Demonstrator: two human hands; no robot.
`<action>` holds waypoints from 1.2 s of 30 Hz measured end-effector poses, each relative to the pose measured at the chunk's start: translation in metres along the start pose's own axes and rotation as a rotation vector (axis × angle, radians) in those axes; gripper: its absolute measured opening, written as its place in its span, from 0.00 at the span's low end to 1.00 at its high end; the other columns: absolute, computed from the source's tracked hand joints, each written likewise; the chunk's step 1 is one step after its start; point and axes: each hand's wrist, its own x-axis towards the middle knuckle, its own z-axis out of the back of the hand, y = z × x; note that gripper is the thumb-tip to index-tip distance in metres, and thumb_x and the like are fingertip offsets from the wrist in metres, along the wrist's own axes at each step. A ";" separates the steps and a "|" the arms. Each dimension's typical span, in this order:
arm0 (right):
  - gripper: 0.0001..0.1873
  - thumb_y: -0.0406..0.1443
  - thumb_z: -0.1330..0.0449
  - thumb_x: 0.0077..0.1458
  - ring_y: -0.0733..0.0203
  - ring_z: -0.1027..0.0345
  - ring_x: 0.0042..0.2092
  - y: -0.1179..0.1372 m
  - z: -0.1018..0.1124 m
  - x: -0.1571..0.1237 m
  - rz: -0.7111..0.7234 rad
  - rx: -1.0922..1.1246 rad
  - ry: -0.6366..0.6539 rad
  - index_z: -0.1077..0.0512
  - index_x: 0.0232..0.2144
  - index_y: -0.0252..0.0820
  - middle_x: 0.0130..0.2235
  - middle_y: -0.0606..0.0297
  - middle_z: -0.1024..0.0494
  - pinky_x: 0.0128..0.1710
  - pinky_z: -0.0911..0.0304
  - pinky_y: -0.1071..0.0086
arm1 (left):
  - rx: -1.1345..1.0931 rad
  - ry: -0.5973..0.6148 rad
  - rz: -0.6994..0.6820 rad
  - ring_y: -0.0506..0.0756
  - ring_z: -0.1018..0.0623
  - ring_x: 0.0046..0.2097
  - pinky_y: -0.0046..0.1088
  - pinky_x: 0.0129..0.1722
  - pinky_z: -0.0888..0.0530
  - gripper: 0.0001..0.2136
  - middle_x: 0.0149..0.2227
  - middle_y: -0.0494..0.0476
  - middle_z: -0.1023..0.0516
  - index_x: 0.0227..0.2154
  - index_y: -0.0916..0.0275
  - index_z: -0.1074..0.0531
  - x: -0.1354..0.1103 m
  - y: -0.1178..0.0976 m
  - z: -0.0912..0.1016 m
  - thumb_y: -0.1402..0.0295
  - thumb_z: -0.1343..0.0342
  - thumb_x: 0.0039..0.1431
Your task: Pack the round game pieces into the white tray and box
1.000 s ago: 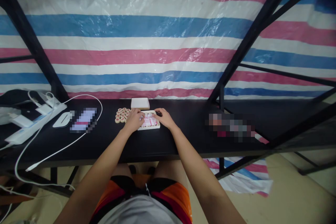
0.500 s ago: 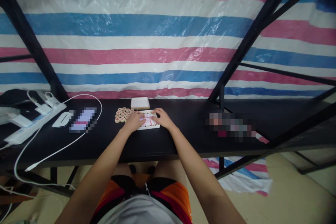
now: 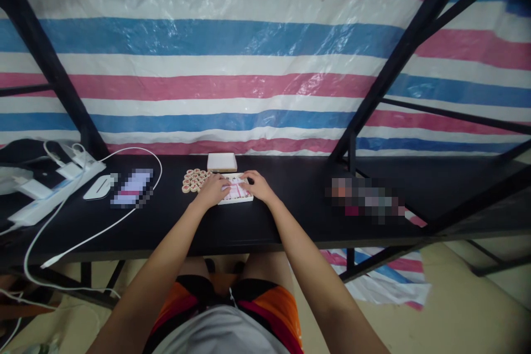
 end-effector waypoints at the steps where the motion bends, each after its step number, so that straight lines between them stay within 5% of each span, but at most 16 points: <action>1: 0.10 0.35 0.37 0.46 0.59 0.34 0.49 0.000 0.000 0.000 -0.001 -0.001 0.002 0.25 0.35 0.43 0.46 0.60 0.30 0.54 0.43 0.63 | 0.003 -0.013 0.005 0.59 0.29 0.46 0.38 0.50 0.34 0.11 0.41 0.59 0.26 0.38 0.60 0.22 0.000 0.000 0.002 0.68 0.48 0.56; 7: 0.10 0.35 0.38 0.47 0.59 0.35 0.49 0.000 0.001 -0.001 -0.001 -0.004 0.004 0.25 0.35 0.43 0.47 0.60 0.30 0.54 0.44 0.63 | 0.058 -0.155 0.180 0.60 0.29 0.44 0.37 0.47 0.33 0.12 0.40 0.60 0.26 0.39 0.61 0.23 -0.007 0.024 0.035 0.66 0.50 0.58; 10: 0.09 0.35 0.38 0.47 0.59 0.34 0.49 0.002 0.000 -0.001 -0.007 -0.014 0.001 0.25 0.35 0.43 0.46 0.60 0.30 0.54 0.43 0.63 | 0.086 -0.150 0.306 0.60 0.29 0.45 0.37 0.47 0.32 0.13 0.41 0.61 0.27 0.40 0.61 0.23 -0.018 0.047 0.054 0.65 0.50 0.57; 14: 0.06 0.34 0.40 0.49 0.60 0.33 0.47 0.003 0.000 0.000 -0.008 -0.036 -0.019 0.24 0.32 0.43 0.43 0.60 0.29 0.53 0.43 0.64 | 0.057 -0.111 0.309 0.59 0.28 0.45 0.34 0.48 0.32 0.14 0.41 0.60 0.27 0.41 0.61 0.24 -0.039 0.065 0.066 0.65 0.52 0.57; 24: 0.05 0.32 0.41 0.49 0.61 0.33 0.45 0.001 -0.001 0.001 0.009 -0.039 -0.046 0.24 0.28 0.44 0.39 0.63 0.28 0.51 0.41 0.65 | 0.172 -0.007 0.290 0.59 0.28 0.44 0.33 0.43 0.31 0.12 0.42 0.58 0.26 0.35 0.59 0.25 -0.057 0.034 0.059 0.63 0.53 0.58; 36: 0.07 0.34 0.39 0.46 0.58 0.35 0.49 0.004 0.002 -0.001 -0.043 -0.029 0.003 0.24 0.31 0.44 0.45 0.61 0.31 0.55 0.46 0.61 | 0.245 -0.016 0.403 0.60 0.28 0.42 0.34 0.41 0.31 0.11 0.40 0.60 0.26 0.36 0.60 0.26 -0.061 0.039 0.063 0.67 0.53 0.57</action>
